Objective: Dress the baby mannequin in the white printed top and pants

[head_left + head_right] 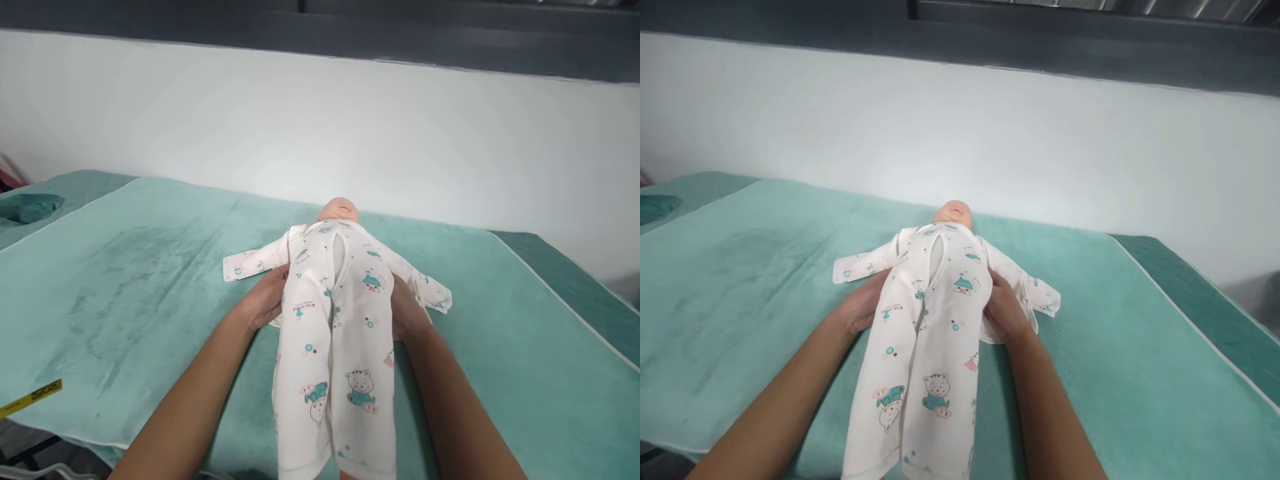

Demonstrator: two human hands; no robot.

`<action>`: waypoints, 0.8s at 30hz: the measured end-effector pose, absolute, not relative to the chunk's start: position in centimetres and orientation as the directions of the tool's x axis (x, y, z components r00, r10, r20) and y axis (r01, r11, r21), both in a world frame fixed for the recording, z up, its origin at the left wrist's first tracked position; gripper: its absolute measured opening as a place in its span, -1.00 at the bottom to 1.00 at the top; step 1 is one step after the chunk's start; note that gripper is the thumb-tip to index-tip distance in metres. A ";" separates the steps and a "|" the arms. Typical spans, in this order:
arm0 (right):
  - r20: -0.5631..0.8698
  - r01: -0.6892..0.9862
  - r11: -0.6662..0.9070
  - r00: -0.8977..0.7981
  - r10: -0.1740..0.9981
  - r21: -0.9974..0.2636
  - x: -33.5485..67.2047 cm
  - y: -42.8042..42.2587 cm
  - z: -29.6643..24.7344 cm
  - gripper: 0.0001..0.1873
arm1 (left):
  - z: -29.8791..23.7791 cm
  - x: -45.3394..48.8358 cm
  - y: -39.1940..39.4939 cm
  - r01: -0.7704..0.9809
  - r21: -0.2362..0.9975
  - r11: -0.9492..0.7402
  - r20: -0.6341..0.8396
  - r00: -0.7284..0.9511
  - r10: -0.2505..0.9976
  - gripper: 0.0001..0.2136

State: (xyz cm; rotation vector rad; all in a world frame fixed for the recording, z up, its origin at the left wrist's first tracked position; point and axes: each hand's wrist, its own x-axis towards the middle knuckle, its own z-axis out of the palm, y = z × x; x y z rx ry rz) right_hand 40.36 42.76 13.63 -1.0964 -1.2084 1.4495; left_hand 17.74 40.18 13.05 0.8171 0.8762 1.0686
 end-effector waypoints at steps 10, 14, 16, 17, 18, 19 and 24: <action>0.020 0.022 0.023 -0.132 0.991 -0.999 39.3 41.9 15.3 -0.64 | 12.5 17.5 39.9 -0.391 0.879 0.273 -0.225 0.164 0.960 -0.56; 0.018 0.022 0.021 -0.112 0.993 -1.000 39.5 42.0 15.1 -0.69 | 12.4 17.7 40.0 -0.438 0.871 0.223 -0.206 0.086 0.975 -0.44; -0.005 -0.010 -0.007 -0.131 0.991 -1.000 39.7 42.1 14.7 -0.71 | 12.3 17.6 40.1 -0.446 0.872 0.201 -0.189 0.073 0.979 -0.42; -0.024 -0.027 -0.028 -0.140 0.990 -0.999 39.8 42.1 14.5 -0.70 | 12.2 17.6 40.2 -0.445 0.875 0.191 -0.177 0.073 0.981 -0.42; -0.043 -0.038 -0.049 -0.145 0.989 -0.998 39.9 42.1 14.2 -0.69 | 12.1 17.6 40.2 -0.442 0.878 0.183 -0.165 0.078 0.983 -0.44; -0.061 -0.045 -0.068 -0.145 0.988 -0.997 40.0 42.2 14.0 -0.68 | 12.0 17.5 40.2 -0.438 0.881 0.177 -0.157 0.082 0.984 -0.46; -0.062 -0.001 -0.063 -0.174 0.983 -0.998 40.1 42.3 13.6 -0.72 | 11.9 17.6 40.3 -0.433 0.882 0.184 -0.170 0.071 0.983 -0.45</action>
